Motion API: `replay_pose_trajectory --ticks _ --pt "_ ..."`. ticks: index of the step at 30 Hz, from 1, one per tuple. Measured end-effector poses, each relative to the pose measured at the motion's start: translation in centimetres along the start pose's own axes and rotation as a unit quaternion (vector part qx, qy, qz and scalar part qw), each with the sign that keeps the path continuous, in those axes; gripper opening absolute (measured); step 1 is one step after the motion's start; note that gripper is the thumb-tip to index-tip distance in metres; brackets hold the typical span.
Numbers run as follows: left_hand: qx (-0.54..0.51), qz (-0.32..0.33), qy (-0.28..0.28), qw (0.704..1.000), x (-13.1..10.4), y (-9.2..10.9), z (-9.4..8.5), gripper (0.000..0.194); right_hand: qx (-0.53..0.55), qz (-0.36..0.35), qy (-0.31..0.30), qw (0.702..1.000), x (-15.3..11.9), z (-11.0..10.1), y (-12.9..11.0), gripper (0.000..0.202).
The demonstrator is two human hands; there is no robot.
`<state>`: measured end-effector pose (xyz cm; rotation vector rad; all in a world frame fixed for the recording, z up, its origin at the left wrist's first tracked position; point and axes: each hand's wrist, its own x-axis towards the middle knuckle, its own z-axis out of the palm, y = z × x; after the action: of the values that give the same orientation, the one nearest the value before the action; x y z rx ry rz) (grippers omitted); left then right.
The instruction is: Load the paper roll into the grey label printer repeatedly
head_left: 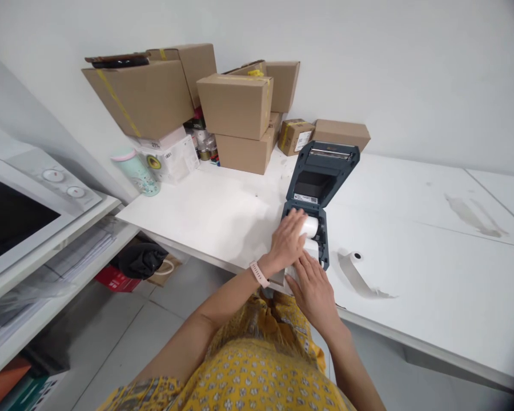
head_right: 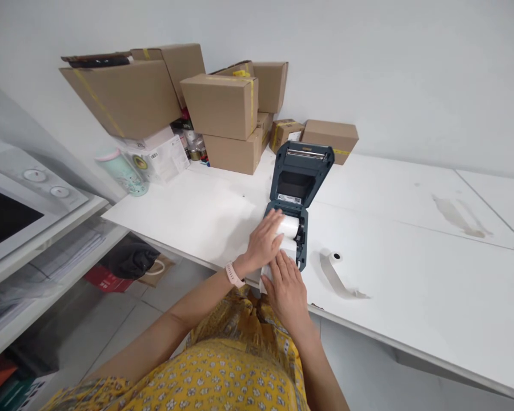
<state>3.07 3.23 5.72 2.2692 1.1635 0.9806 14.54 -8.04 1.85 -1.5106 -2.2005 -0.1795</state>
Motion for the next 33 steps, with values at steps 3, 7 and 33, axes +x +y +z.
replay_pose_trajectory --ticks 3,7,33 --pt "0.041 0.06 -0.125 0.989 -0.7 0.7 0.2 0.05 -0.035 -0.019 0.032 0.999 0.0 0.2 0.0 0.053" --pt "0.087 0.1 -0.217 0.967 -1.0 0.5 -0.7 0.051 -0.069 -0.031 0.039 0.996 0.1 0.1 -0.6 0.045" --pt "0.119 0.159 -0.255 0.946 -3.8 0.7 -1.9 0.073 0.153 -0.079 -0.153 0.973 1.2 -9.6 4.1 0.031"
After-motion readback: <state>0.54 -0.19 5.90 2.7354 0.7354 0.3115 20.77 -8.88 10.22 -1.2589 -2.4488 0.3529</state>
